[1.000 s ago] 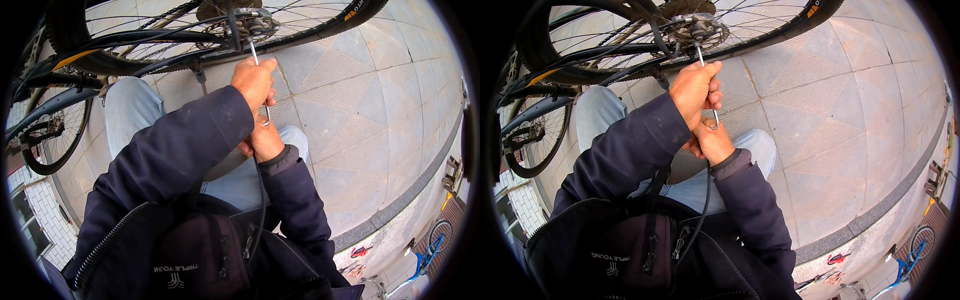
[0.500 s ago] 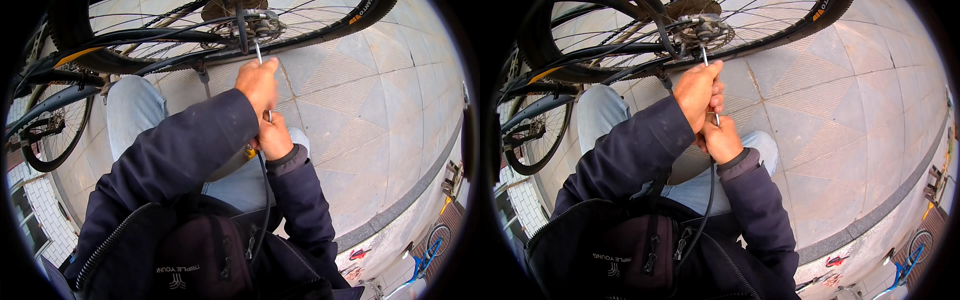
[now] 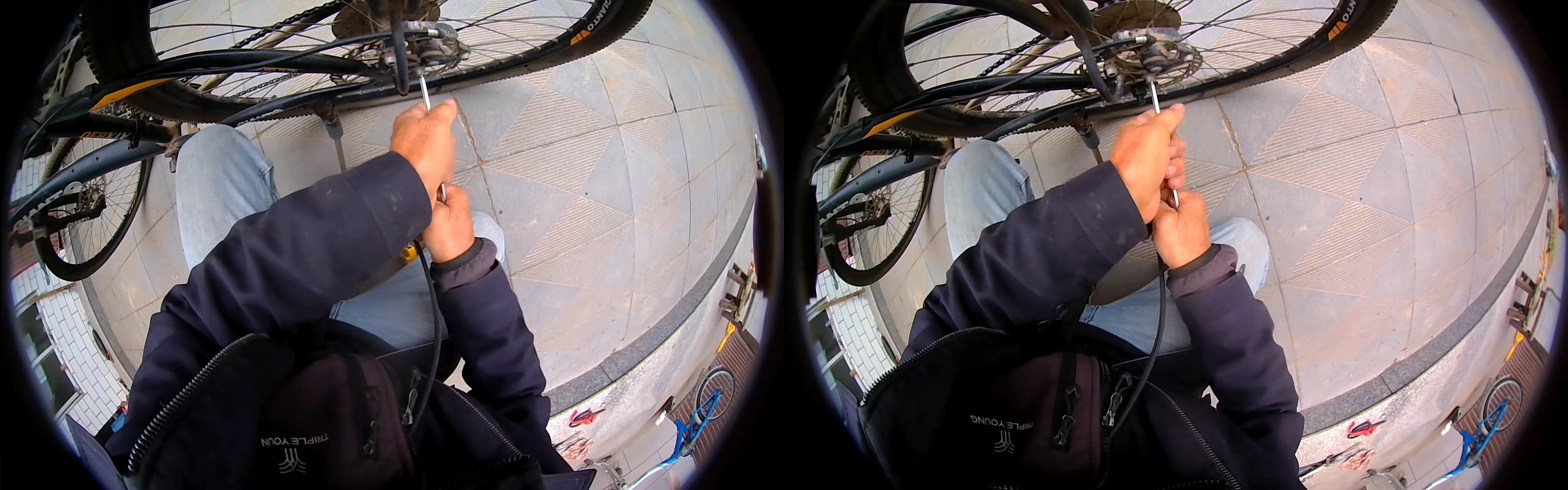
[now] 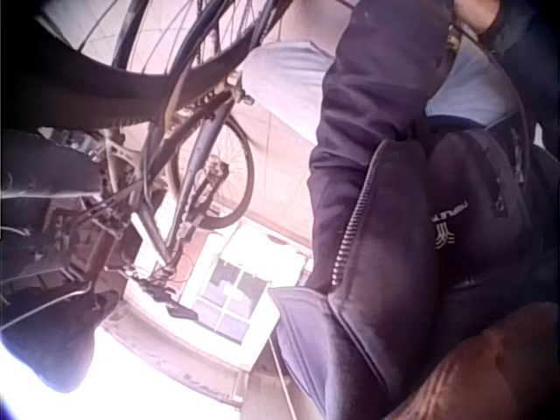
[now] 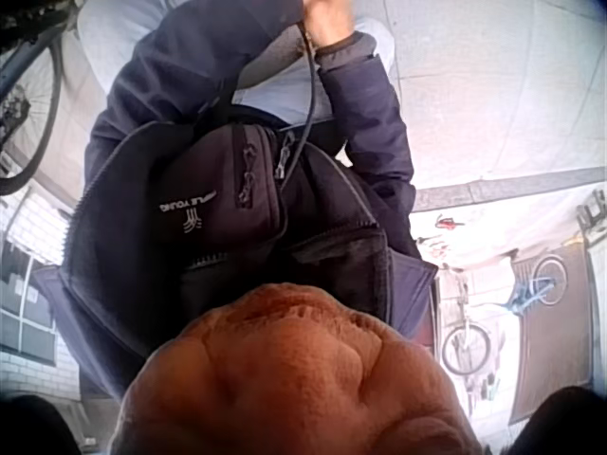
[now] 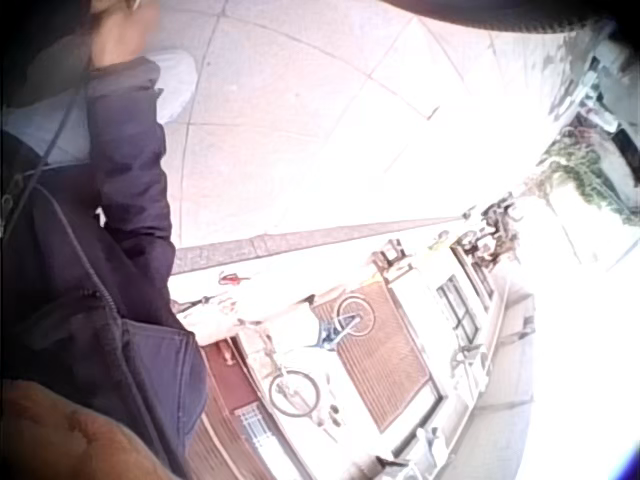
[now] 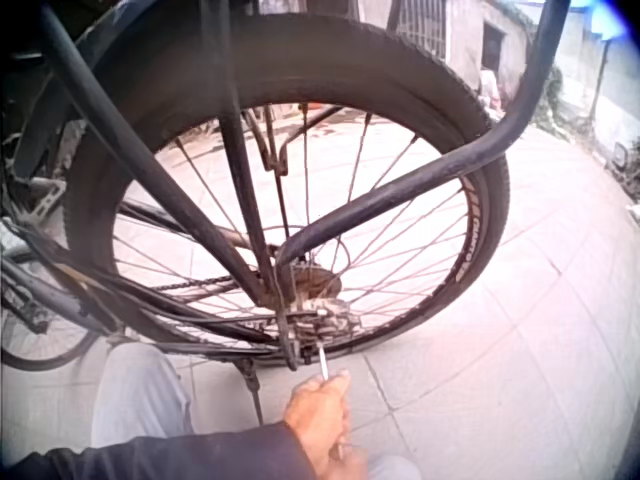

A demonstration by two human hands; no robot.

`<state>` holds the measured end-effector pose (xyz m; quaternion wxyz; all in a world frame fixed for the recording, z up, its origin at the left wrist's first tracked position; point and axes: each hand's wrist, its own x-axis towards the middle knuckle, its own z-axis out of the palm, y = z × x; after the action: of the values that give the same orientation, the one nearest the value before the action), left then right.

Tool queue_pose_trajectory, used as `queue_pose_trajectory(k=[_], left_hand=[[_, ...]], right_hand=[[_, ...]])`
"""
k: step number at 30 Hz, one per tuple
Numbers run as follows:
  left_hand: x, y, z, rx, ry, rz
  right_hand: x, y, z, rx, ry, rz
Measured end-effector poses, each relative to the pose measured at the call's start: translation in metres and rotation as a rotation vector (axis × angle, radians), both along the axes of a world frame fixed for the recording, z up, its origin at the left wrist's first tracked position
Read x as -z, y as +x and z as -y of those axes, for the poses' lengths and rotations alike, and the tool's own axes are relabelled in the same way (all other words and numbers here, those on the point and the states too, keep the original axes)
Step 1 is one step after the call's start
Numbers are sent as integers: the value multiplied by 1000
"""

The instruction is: The person sits on the floor and uses a hex wrench to adjust the rear derailleur of a bicycle. They manipulate the derailleur and chain while turning the rear wheel to check the gear shifting.

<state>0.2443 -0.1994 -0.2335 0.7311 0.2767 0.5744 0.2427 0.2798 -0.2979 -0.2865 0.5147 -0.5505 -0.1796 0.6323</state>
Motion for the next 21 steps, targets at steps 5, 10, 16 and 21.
queue_pose_trajectory(k=[5,10,16,21], left_hand=[[-4,2,1,5,-28,13],[6,1,-2,-12,4,-39],[7,1,-2,-12,-11,-18],[8,0,-1,-36,-1,45]], right_hand=[[14,-3,-2,99,-5,-25],[14,-18,10,197,-29,-434],[7,-13,6,145,-20,-256],[3,-7,0,115,21,229]])
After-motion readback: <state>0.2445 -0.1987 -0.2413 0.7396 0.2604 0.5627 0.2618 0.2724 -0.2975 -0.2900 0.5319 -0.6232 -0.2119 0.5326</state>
